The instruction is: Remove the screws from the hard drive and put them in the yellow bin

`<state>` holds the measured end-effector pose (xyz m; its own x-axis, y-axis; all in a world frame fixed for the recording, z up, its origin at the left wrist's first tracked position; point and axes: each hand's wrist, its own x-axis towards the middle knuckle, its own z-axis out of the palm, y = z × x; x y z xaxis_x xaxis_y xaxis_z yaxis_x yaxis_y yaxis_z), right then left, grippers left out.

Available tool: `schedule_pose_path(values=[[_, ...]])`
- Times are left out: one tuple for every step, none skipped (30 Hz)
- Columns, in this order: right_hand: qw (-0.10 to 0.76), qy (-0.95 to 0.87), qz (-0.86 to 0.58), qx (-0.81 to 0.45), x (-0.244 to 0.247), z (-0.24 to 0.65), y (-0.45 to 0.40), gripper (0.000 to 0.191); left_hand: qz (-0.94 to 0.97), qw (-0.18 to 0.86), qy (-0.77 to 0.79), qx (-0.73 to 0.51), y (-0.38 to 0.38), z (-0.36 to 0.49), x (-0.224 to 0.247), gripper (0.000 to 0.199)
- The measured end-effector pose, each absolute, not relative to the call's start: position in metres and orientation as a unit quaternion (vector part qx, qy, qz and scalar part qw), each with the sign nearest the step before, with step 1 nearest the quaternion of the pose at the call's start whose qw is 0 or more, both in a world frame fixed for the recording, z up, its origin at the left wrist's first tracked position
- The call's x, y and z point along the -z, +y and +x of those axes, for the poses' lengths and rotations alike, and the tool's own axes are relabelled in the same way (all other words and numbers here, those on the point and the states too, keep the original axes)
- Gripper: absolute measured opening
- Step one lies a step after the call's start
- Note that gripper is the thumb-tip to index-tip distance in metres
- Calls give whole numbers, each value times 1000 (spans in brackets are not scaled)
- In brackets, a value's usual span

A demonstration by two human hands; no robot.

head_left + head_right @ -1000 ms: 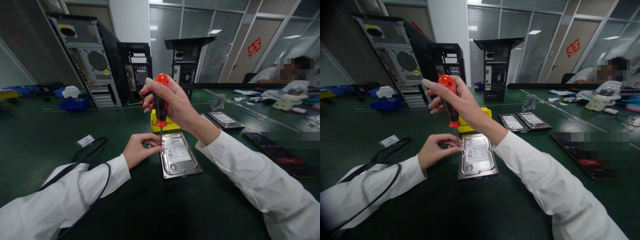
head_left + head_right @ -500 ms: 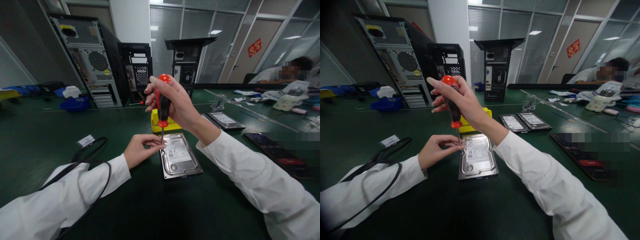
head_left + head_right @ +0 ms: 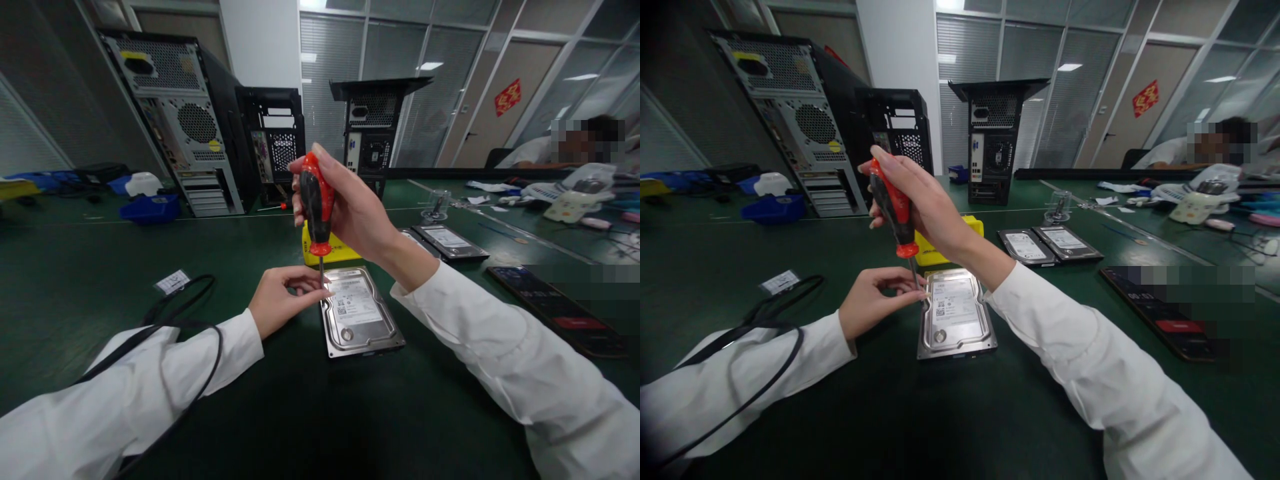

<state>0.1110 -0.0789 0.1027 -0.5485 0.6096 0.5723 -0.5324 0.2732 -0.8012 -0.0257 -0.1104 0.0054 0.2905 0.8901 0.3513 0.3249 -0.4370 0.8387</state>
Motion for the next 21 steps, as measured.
schedule_pose_path(values=[[490,-634,-33,-598,-102,110,-79,19,731,332,414,-428,-111,-26,-5,25],[504,-629,-34,-591,-102,109,-78,17,730,335,413,-429,-111,-25,-5,24],[512,-629,-33,-583,-101,108,-78,18,729,337,411,-430,-111,-25,-5,23],[515,-634,-32,-576,-100,108,-77,20,729,340,409,-431,-112,-25,-5,23],[513,-640,-33,-571,-100,107,-77,23,730,341,408,-430,-112,-25,-5,23],[511,-644,-32,-568,-100,107,-77,25,731,341,406,-429,-112,-25,-4,23],[508,-644,-31,-570,-99,108,-77,25,734,341,403,-428,-111,-25,-4,22],[504,-643,-25,-576,-100,108,-77,26,736,340,400,-427,-111,-25,-4,22],[495,-643,-16,-584,-100,109,-78,28,739,339,396,-427,-111,-26,-4,21],[483,-644,-9,-592,-101,110,-78,32,741,340,391,-428,-111,-26,-4,21],[473,-646,-4,-600,-102,111,-78,37,742,341,387,-429,-110,-26,-4,20],[463,-648,-3,-605,-103,111,-79,40,741,344,385,-428,-111,-26,-4,20],[455,-649,-6,-610,-103,112,-79,41,740,347,387,-428,-111,-26,-5,20],[451,-648,-13,-613,-103,112,-79,38,738,349,389,-426,-111,-26,-6,21],[452,-645,-21,-615,-103,113,-78,35,738,349,391,-424,-112,-26,-6,21],[459,-640,-29,-616,-103,112,-77,31,740,348,392,-422,-112,-26,-7,22],[469,-635,-36,-613,-103,112,-76,28,744,345,391,-417,-113,-26,-7,23],[483,-630,-42,-606,-102,112,-75,24,751,341,388,-411,-113,-26,-7,25],[498,-628,-47,-597,-102,111,-75,22,759,336,384,-405,-113,-26,-8,26],[506,-630,-50,-587,-101,111,-74,22,767,331,380,-397,-113,-27,-8,26],[508,-635,-52,-579,-101,111,-73,24,773,327,377,-391,-113,-27,-8,27]])
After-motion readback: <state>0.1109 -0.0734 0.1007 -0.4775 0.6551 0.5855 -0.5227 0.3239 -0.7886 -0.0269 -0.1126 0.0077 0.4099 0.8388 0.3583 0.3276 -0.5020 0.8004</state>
